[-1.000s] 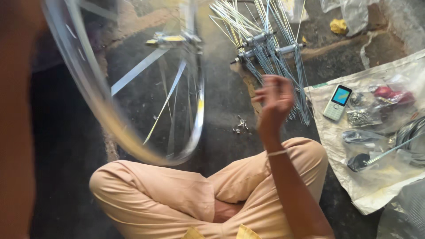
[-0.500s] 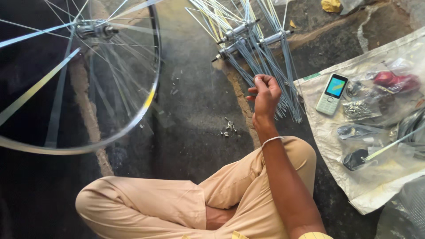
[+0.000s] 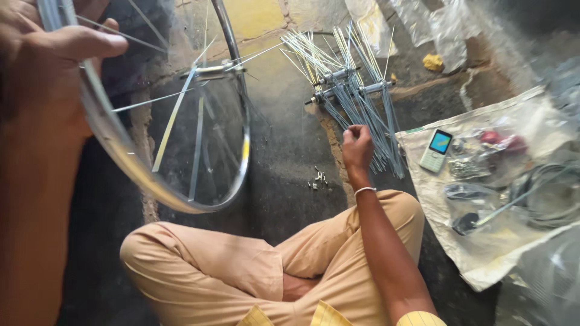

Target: The person inserts metal spokes into the hub and rim of a bicycle wheel while sitting cross-legged on the floor.

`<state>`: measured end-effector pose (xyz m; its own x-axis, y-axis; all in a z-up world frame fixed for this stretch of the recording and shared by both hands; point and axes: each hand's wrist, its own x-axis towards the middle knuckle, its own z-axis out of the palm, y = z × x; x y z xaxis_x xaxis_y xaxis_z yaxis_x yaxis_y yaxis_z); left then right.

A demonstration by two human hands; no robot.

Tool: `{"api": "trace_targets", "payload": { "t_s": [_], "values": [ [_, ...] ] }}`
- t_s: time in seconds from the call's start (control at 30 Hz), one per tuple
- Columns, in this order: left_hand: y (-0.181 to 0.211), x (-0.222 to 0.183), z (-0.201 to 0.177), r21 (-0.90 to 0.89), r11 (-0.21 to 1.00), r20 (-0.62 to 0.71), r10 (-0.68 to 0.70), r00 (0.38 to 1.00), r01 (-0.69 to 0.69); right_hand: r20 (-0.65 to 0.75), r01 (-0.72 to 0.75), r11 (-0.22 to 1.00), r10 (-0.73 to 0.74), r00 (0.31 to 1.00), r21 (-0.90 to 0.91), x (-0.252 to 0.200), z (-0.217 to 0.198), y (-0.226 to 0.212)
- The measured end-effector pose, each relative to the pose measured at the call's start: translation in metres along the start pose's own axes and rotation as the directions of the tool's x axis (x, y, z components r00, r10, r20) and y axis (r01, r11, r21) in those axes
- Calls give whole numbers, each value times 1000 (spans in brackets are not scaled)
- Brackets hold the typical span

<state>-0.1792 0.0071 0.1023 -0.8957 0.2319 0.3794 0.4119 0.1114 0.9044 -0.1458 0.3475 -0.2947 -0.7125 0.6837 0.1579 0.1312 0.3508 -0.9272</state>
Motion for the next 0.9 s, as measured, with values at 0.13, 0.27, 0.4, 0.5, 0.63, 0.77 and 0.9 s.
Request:
{"api": "trace_targets", "payload": {
  "t_s": [0.13, 0.27, 0.4, 0.5, 0.63, 0.77, 0.9],
  "values": [
    [0, -18, -17, 57, 993, -40, 105, 994, -103, 73, 165, 977, -156, 985, -134, -30, -2, -29],
    [12, -45, 8, -10, 996, -60, 90, 994, -91, 194, 227, 972, -234, 953, 60, -87, 0, -111],
    [24, -58, 24, -62, 992, -94, 103, 990, -109, 276, 365, 922, -388, 879, 130, -126, 27, -176],
    [24, -62, 30, -68, 994, -129, 81, 988, -90, 365, 428, 877, -333, 869, -220, -115, 72, -200],
    [19, -71, 26, -62, 992, -152, 104, 983, -114, 390, 337, 900, -215, 895, -278, -93, 106, -196],
    [11, -78, 12, -2, 992, -144, 128, 981, -129, 311, 439, 893, -390, 867, -102, -123, 65, -199],
    [7, -78, 8, 28, 981, -120, 196, 973, -194, 588, -188, 864, -145, 796, 467, -139, -4, -268]
  ]
}}
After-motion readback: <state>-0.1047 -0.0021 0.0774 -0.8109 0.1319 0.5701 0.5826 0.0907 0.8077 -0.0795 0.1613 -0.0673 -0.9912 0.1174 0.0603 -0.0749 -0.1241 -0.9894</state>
